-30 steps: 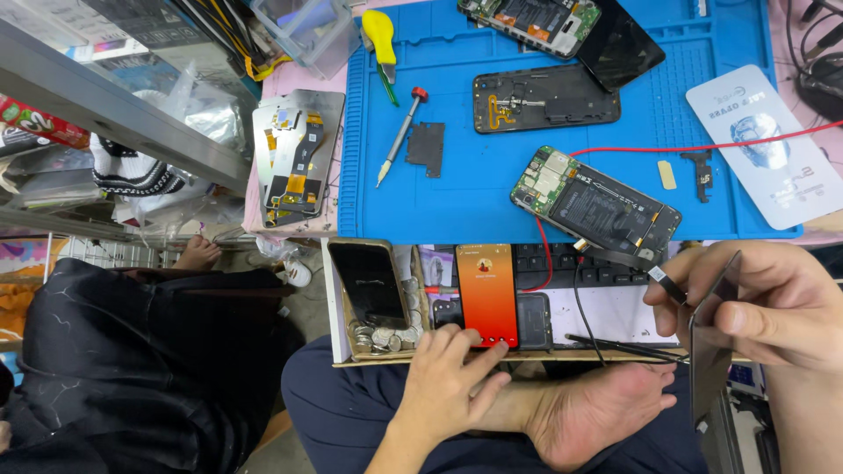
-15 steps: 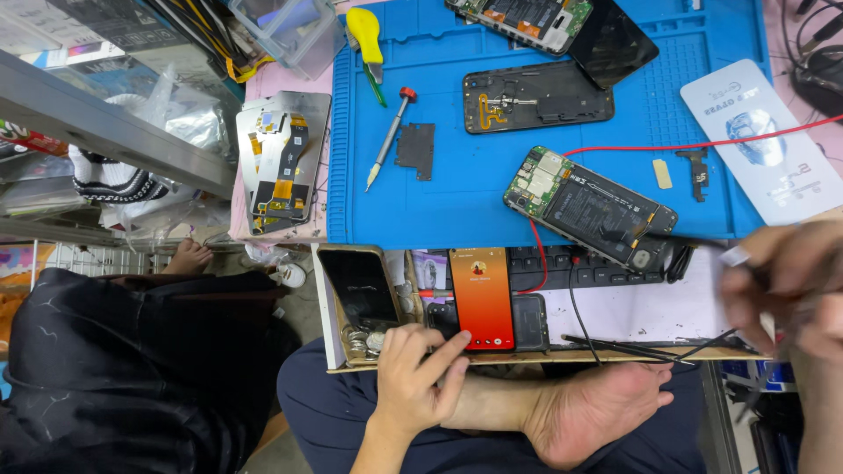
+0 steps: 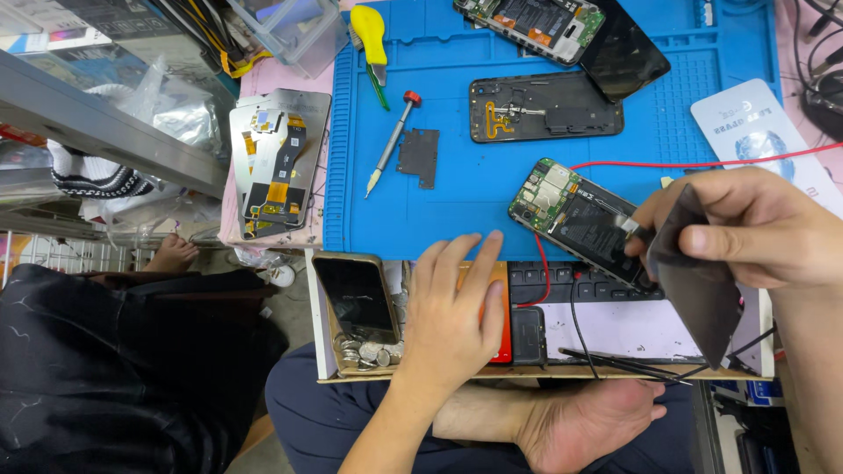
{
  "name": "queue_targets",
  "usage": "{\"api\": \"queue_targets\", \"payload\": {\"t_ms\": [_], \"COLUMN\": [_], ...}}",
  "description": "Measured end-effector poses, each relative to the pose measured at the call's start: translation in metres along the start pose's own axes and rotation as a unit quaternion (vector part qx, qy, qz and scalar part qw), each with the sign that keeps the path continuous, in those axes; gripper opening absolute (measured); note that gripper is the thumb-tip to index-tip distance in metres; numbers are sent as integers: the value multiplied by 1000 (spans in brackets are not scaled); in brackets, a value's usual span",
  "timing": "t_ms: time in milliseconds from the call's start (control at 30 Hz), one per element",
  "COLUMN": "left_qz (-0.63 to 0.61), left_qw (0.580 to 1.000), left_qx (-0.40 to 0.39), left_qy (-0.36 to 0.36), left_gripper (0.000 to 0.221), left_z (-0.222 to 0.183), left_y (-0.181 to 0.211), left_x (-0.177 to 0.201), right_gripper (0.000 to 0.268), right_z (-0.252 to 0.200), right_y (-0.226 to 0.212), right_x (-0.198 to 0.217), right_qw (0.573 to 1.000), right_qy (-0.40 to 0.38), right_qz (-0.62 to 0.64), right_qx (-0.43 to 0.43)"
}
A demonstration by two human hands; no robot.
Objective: The person is repairing a mobile phone by connecting a screen panel to the motherboard and using tweezers to adjust internal components on a workbench.
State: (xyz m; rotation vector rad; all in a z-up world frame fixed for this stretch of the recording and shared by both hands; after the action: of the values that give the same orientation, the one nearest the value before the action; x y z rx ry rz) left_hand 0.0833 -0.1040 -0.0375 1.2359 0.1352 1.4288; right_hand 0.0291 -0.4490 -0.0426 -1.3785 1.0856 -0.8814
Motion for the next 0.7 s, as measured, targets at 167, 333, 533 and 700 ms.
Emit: {"api": "queue_targets", "payload": {"t_ms": [167, 333, 533, 700], "left_qz": [17, 22, 5, -11], "left_qw": [999, 999, 999, 998], "left_qx": [-23, -28, -28, -28], "left_qy": [-29, -35, -43, -55], "left_gripper": [50, 49, 50, 51], "left_z": [17, 24, 28, 30], "left_y": [2, -1, -2, -3], "left_x": [-7, -14, -15, -14], "right_gripper": [36, 35, 31, 31], "right_z": [-1, 3, 13, 15], "right_y": [4, 1, 10, 5], "right_x": [-9, -11, -8, -13], "right_qw": [987, 991, 983, 980], "right_qy": [55, 28, 45, 54], "right_qz": [-94, -68, -14, -34], "right_qx": [-122, -111, -176, -189]}}
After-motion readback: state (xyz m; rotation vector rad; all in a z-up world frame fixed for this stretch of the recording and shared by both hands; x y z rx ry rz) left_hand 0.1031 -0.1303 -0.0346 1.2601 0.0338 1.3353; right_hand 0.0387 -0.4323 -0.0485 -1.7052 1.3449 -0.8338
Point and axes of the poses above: each hand's wrist, its own z-axis towards the middle knuckle, its own x-axis out of the back of the hand, y = z × x, the point moved 1 cm from there along z, towards the middle knuckle, and after that the axes turned 13 degrees about -z, right-handed, at the moved point
